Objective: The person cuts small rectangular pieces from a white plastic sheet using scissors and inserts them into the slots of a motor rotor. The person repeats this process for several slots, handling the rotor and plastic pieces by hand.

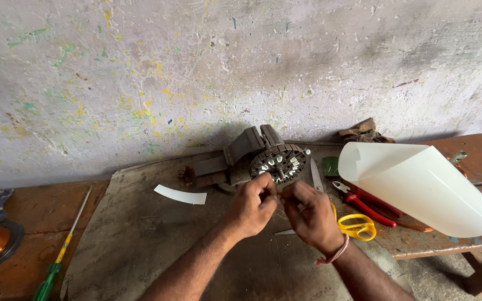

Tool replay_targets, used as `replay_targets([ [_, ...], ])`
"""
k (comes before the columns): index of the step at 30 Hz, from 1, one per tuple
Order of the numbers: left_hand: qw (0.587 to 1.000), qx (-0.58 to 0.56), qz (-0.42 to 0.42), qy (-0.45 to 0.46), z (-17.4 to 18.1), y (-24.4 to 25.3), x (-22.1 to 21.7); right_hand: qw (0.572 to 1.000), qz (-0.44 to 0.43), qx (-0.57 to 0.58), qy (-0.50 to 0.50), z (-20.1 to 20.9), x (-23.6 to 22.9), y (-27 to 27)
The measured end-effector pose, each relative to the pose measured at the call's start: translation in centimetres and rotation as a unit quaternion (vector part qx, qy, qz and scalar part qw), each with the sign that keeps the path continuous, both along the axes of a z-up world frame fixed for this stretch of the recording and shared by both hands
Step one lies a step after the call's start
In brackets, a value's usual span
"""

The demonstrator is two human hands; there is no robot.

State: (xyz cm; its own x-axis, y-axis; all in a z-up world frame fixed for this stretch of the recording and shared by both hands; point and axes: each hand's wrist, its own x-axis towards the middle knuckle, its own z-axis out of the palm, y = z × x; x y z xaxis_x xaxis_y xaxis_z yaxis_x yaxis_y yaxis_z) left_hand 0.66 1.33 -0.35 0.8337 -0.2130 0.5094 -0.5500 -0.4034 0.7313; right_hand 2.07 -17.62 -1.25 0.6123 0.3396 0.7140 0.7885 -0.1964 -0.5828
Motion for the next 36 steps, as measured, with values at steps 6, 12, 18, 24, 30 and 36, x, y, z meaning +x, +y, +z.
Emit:
replay_targets([
  [6, 0.999, -0.026, -0.011, 0.032, 1.0, -0.1, 0.0, 0.983, -0.089, -0.057, -0.15, 2.1, -2.6, 0.8],
  [12, 0.996, -0.053, -0.014, 0.074, -0.4, 0.4, 0.3, 0.983, -0.065, -0.053, -0.166, 1.2, -1.9, 0.5],
  [18, 0.95, -0.178, -0.014, 0.256, -2.7, 1.5, 1.0, 0.998, -0.016, -0.02, -0.056, 0.5, 0.0, 0.4],
  [24, 0.976, -0.098, 0.094, 0.172, -7.9, 2.4, 1.0, 0.934, -0.069, 0.228, 0.266, 1.1, 3.3, 1.0],
  [30, 0.98, -0.074, 0.093, 0.158, -11.4, 3.6, 0.8, 0.906, -0.102, 0.3, 0.281, 1.7, 4.3, 2.8],
  [36, 0.975, -0.097, 0.084, 0.183, -11.8, 3.8, 0.7, 0.914, -0.145, 0.27, 0.265, 2.0, 4.3, 3.4],
])
